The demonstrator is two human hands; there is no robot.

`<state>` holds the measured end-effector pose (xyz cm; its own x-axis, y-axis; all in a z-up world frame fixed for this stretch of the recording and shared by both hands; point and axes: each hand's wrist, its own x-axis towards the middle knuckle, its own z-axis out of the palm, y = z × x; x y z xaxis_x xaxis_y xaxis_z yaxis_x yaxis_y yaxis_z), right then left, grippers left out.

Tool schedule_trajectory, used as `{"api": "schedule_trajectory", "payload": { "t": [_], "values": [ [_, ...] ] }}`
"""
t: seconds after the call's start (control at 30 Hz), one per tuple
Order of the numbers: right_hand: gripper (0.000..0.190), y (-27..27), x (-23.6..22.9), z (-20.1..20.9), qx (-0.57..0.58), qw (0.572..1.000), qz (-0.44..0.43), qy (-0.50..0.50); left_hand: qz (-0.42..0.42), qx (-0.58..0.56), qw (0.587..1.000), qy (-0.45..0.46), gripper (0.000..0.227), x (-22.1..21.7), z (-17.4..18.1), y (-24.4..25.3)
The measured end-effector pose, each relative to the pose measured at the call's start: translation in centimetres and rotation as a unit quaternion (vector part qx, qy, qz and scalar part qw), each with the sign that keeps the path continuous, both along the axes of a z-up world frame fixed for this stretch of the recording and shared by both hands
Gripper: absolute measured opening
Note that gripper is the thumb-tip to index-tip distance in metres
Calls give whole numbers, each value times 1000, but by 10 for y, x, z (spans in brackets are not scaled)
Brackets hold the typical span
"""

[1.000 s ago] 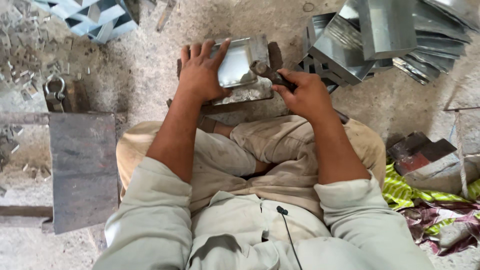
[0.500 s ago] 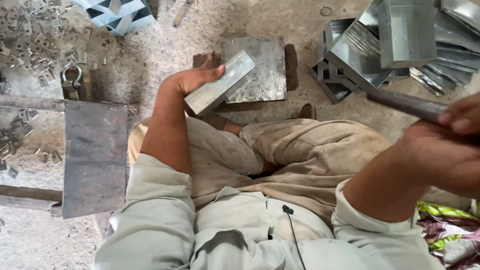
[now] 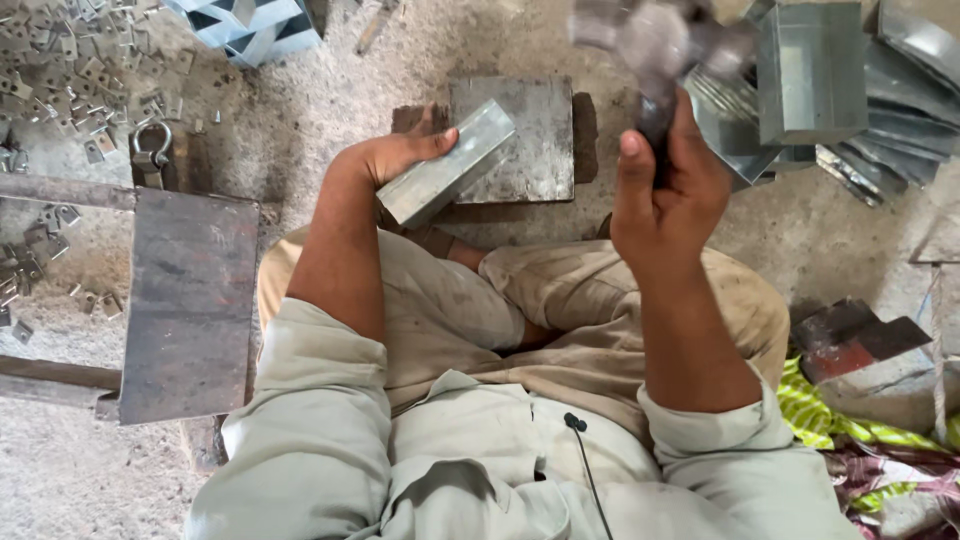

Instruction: The person sits cross-legged on the floor and uses a hammer to strike the edges of small rectangular metal boxes placed on a metal block. The person repeatedly picks up a box, positions it on the block, hammers the edges, and then sets the box aside to work on the next one.

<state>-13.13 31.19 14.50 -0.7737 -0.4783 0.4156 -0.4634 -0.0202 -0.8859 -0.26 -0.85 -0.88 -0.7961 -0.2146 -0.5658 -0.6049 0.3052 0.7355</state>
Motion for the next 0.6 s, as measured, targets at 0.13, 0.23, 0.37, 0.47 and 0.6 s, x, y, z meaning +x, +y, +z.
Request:
{"api": "schedule_trajectory", "payload": {
  "t": [0.13,0.23,0.37,0.47,0.6],
  "values": [
    [41,-20,-3,-30,103,972,40,205,30,34,999,-18,137,0,9,6],
    [40,-24,-8,-44,214,952,84,204,33,41,998,-15,135,0,16,12],
    [37,-17,-9,-48,121,977,89,150,68,93,993,-22,141,3,25,17],
    [37,-33,-10,-53,165,962,96,194,56,83,995,-18,139,2,21,17],
    [38,-30,-5,-56,132,975,68,168,17,-3,1000,1,130,0,0,4]
  ]
}}
